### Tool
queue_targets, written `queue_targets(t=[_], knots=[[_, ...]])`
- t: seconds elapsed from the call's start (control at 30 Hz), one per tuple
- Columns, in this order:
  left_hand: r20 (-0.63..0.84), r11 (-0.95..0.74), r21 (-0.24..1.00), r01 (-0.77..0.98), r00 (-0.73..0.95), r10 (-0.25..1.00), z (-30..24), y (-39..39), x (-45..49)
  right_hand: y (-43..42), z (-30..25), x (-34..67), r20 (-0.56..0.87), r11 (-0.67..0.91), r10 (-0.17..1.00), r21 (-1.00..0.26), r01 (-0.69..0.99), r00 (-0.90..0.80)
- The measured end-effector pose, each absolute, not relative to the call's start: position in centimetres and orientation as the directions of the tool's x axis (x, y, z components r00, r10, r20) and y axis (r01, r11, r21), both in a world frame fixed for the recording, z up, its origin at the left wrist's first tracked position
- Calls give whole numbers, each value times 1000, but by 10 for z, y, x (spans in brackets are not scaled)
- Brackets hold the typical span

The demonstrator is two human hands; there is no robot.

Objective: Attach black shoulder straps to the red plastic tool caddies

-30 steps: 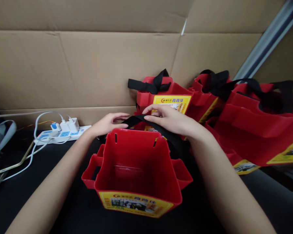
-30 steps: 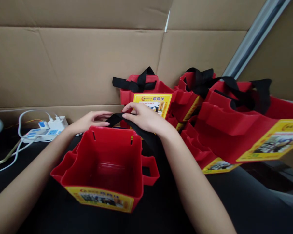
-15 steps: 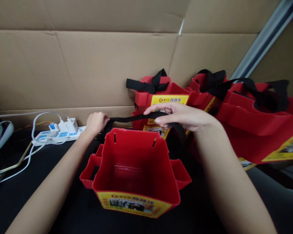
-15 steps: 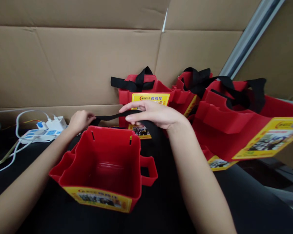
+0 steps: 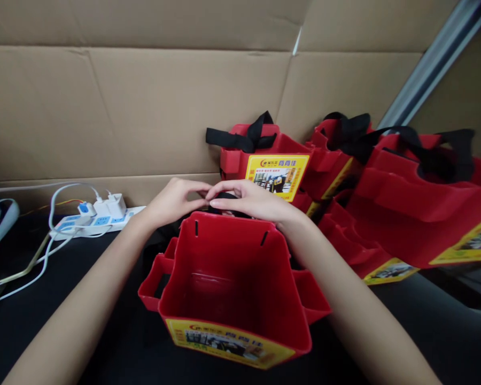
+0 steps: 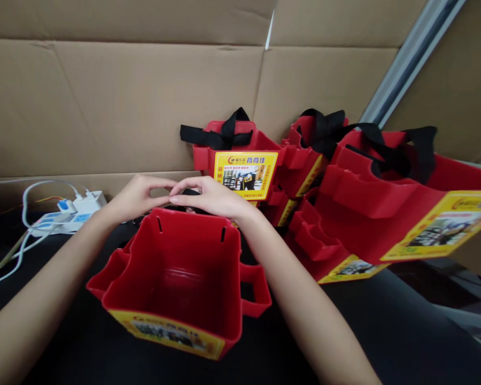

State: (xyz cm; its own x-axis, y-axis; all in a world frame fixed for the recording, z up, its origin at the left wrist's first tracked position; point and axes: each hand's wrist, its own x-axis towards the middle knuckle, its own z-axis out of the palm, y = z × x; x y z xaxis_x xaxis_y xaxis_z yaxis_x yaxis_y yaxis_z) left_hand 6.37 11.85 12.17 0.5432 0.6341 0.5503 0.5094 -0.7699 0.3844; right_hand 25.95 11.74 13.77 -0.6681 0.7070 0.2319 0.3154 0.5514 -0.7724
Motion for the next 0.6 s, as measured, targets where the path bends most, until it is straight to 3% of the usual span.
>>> queue_targets(t=[0.17,0.3,0.47,0.6], knots=[[548,-767,486,420,537,641,113,121,62,123,130,255,243,529,720,-799,286,-650],[567,-736,413,537,481,669,110,128,61,127,128,256,256,503,712,-835,222,-653],[509,-526,351,775,313,802,104,148,29,119,145,274,232,465,729,-858,218,-644],[400,-256,336,907,109,910,83,166,-9,113,163,299,282,471,784,-851,233,-553]])
